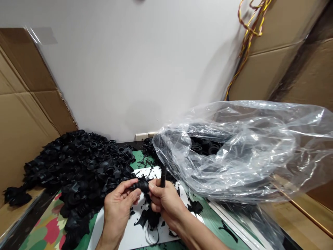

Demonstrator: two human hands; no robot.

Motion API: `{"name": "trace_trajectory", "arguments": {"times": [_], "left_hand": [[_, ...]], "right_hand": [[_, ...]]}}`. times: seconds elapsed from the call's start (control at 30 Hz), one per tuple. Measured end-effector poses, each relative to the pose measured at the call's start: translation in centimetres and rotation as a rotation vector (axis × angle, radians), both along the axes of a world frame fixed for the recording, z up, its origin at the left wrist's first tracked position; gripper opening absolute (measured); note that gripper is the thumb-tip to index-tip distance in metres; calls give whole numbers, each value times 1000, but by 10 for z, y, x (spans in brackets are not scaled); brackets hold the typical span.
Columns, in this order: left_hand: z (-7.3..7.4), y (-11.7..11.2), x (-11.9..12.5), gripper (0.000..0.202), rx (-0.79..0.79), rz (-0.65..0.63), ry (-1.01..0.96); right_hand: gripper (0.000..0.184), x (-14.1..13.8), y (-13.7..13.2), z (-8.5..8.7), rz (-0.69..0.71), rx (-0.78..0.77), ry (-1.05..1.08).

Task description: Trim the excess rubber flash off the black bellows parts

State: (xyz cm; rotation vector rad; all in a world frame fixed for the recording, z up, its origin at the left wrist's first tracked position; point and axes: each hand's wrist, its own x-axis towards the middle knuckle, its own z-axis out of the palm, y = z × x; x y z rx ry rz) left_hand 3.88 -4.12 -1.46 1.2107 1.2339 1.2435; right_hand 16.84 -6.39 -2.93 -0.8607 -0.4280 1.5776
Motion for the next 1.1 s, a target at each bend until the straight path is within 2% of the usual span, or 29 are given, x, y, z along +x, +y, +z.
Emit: {"name": "trace_trajectory", "arguments": {"times": [0.47, 0.87, 0.97, 1.1], "left_hand": [[-1, -3, 2, 20, 112, 72, 93], [-1, -2, 0, 14, 166, 54, 88], [0, -1, 0, 18, 135, 54, 42], [1, 0, 1, 27, 9, 40, -22]], "right_hand": [[35, -1, 1, 1, 38, -48, 46], [38, -2, -1, 1, 57, 36, -33], [37, -2, -2, 0, 42, 51, -36], [36, -2, -2, -1, 50, 48, -26]]}}
